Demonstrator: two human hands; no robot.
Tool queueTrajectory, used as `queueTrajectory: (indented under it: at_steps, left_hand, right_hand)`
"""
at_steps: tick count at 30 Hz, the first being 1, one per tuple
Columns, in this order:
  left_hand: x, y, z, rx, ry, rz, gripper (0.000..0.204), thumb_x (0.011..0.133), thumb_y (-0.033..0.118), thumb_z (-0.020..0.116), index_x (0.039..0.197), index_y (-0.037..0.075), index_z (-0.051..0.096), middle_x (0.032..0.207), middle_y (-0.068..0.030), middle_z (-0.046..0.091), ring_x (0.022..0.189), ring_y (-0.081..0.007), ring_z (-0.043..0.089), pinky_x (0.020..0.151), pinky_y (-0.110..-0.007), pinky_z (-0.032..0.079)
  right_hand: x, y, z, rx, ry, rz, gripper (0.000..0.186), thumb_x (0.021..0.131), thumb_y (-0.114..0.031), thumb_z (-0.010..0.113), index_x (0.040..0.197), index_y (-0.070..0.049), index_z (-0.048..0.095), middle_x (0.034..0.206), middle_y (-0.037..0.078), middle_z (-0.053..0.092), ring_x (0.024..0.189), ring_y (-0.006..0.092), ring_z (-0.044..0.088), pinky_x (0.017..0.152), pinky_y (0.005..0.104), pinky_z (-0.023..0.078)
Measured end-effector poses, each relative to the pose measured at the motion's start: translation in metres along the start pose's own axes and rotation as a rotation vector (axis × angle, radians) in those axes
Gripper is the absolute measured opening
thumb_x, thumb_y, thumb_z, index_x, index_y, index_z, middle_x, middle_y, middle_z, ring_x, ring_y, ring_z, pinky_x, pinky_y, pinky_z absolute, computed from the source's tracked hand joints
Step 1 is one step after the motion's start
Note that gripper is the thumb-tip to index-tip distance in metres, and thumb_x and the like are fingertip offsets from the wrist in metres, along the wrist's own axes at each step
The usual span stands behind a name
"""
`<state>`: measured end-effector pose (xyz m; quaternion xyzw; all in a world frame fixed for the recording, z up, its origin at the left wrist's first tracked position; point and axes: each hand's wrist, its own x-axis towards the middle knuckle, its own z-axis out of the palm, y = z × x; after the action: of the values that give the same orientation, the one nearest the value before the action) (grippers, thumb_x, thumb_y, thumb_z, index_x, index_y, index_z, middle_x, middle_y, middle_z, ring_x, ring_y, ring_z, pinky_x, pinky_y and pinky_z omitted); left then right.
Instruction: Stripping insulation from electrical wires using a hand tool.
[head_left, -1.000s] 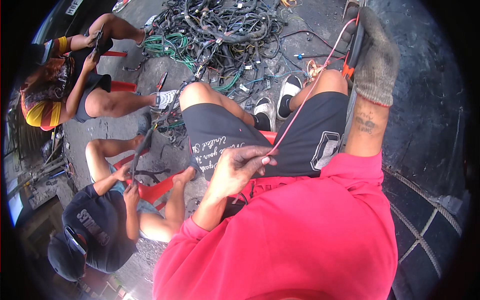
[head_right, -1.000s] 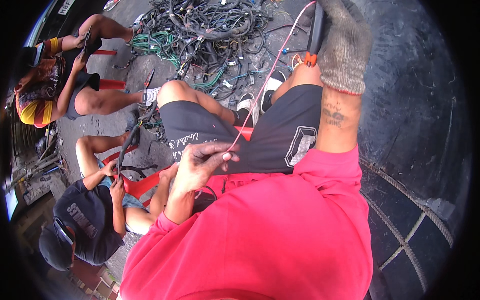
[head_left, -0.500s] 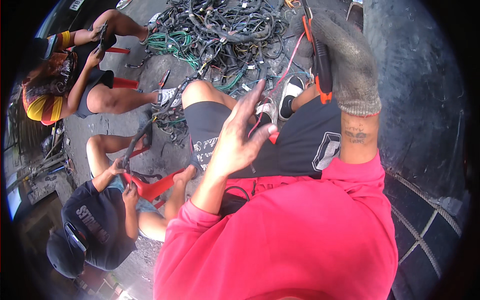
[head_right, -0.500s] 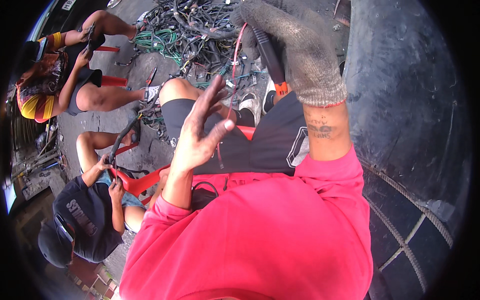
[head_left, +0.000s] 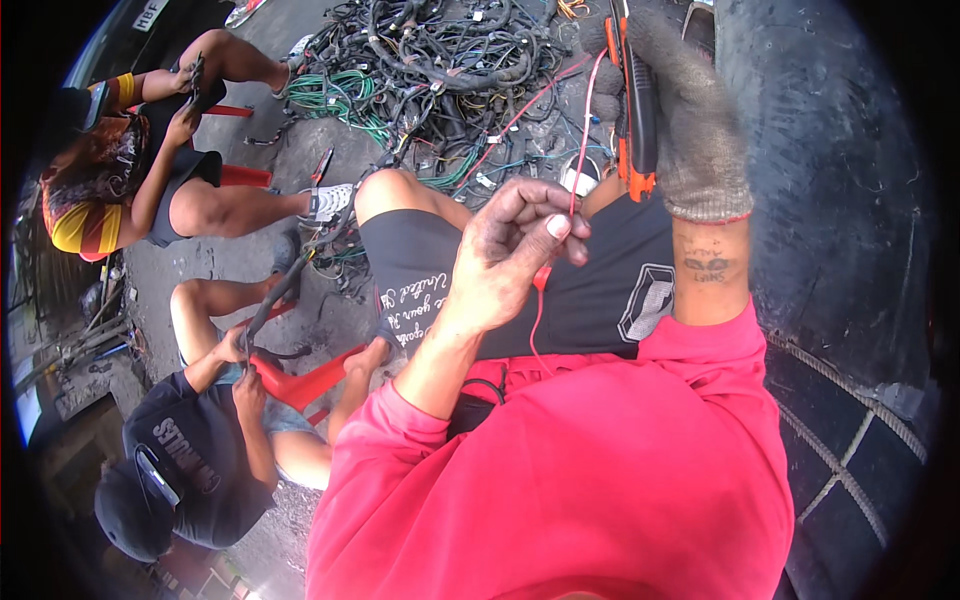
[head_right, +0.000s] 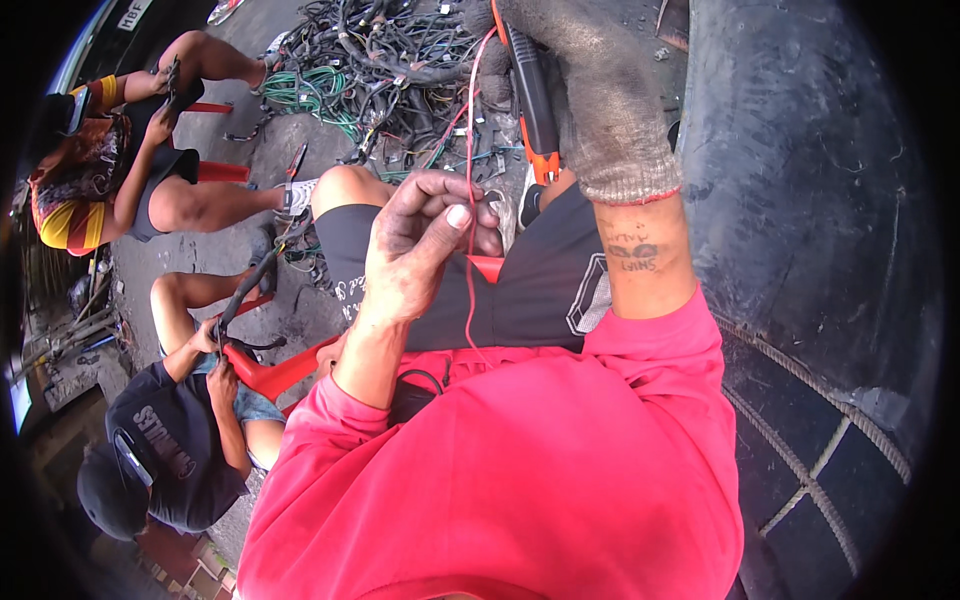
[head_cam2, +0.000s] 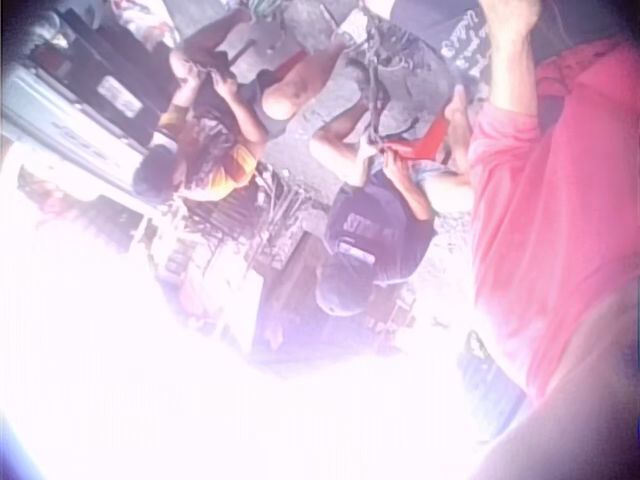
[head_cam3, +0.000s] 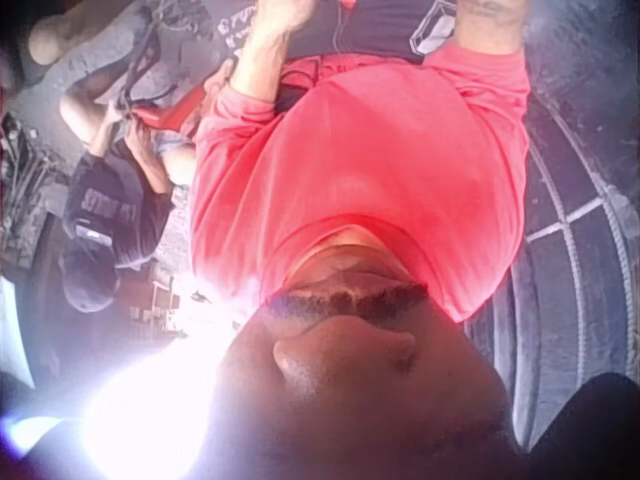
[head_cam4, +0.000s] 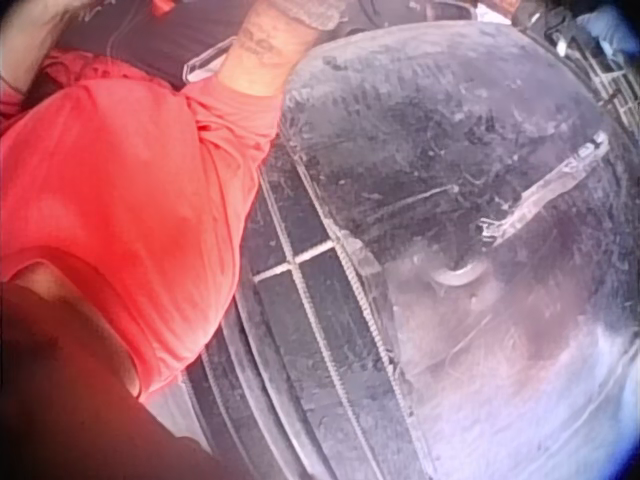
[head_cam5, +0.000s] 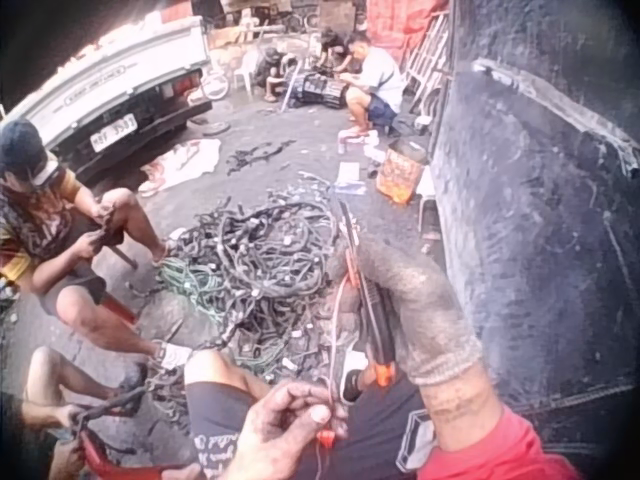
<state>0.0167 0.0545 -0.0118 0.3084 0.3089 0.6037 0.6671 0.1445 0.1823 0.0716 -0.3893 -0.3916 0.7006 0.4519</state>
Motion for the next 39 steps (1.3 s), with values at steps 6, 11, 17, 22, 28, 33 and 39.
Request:
queueTrajectory:
  at_steps: [6,11,17,22,28,33,39]
  left_hand:
    - [0.0,-0.006,-0.008,0.027,0.202,-0.119,0.015,0.092,0.005,0.054,0.104,-0.002,0.056,0.085,-0.0095,0.062,0.06,-0.0058,0.048,0.051,-0.019,0.04]
    - [0.009,-0.008,-0.022,-0.223,0.312,-0.161,0.014,0.092,0.008,0.054,0.103,-0.002,0.057,0.08,-0.0063,0.059,0.052,-0.0033,0.036,0.045,-0.016,0.03]
    - [0.013,-0.011,-0.043,-0.421,0.294,-0.245,0.013,0.093,0.008,0.053,0.103,0.001,0.056,0.082,-0.0049,0.056,0.053,-0.003,0.036,0.044,-0.016,0.03]
    - [0.012,-0.01,-0.05,-0.552,0.226,-0.32,0.011,0.093,0.009,0.052,0.103,0.006,0.055,0.083,-0.0048,0.055,0.053,-0.0036,0.036,0.043,-0.015,0.029]
    - [0.012,-0.008,-0.042,-0.357,0.356,-0.298,0.015,0.088,0.006,0.06,0.102,0.006,0.055,0.083,-0.0053,0.057,0.053,-0.0033,0.04,0.04,-0.016,0.03]
    - [0.022,-0.013,-0.043,0.109,0.47,-0.106,0.015,0.083,0.002,0.066,0.097,0.0,0.06,0.078,-0.006,0.062,0.058,-0.0073,0.054,0.045,-0.019,0.045]
    - [0.034,0.011,-0.056,0.142,0.546,0.07,0.01,0.085,0.003,0.063,0.094,-0.002,0.062,0.077,-0.0061,0.063,0.058,-0.008,0.054,0.043,-0.018,0.041]
  right_hand:
    - [0.01,0.017,-0.002,-0.108,0.103,-0.099,0.031,0.086,-0.03,0.06,0.098,0.0,0.06,0.071,0.007,0.061,0.058,0.0138,0.059,0.053,0.0236,0.049]
    - [0.015,0.029,-0.002,-0.204,0.074,-0.064,0.026,0.085,-0.024,0.063,0.095,0.0,0.063,0.073,0.006,0.061,0.063,0.0117,0.061,0.057,0.0221,0.05]
    - [0.004,0.059,-0.007,-0.378,-0.054,0.039,0.027,0.081,-0.021,0.066,0.092,0.003,0.062,0.07,0.007,0.064,0.058,0.0102,0.059,0.054,0.0231,0.048]
    - [-0.012,0.087,-0.012,-0.446,-0.157,-0.014,0.026,0.078,-0.021,0.068,0.09,0.003,0.064,0.075,0.006,0.065,0.065,0.0102,0.06,0.059,0.0239,0.048]
    - [-0.008,0.095,-0.014,-0.527,-0.104,-0.021,0.031,0.077,-0.026,0.069,0.09,0.001,0.067,0.079,0.008,0.067,0.072,0.0112,0.061,0.063,0.026,0.048]
    - [-0.005,0.092,-0.006,-0.743,-0.061,-0.206,0.034,0.077,-0.029,0.069,0.09,0.002,0.066,0.077,0.009,0.067,0.069,0.0121,0.061,0.062,0.0275,0.049]
    - [-0.01,0.078,0.004,-0.366,-0.056,0.026,0.033,0.081,-0.024,0.067,0.097,0.005,0.061,0.073,0.007,0.064,0.06,0.0097,0.058,0.055,0.0232,0.047]
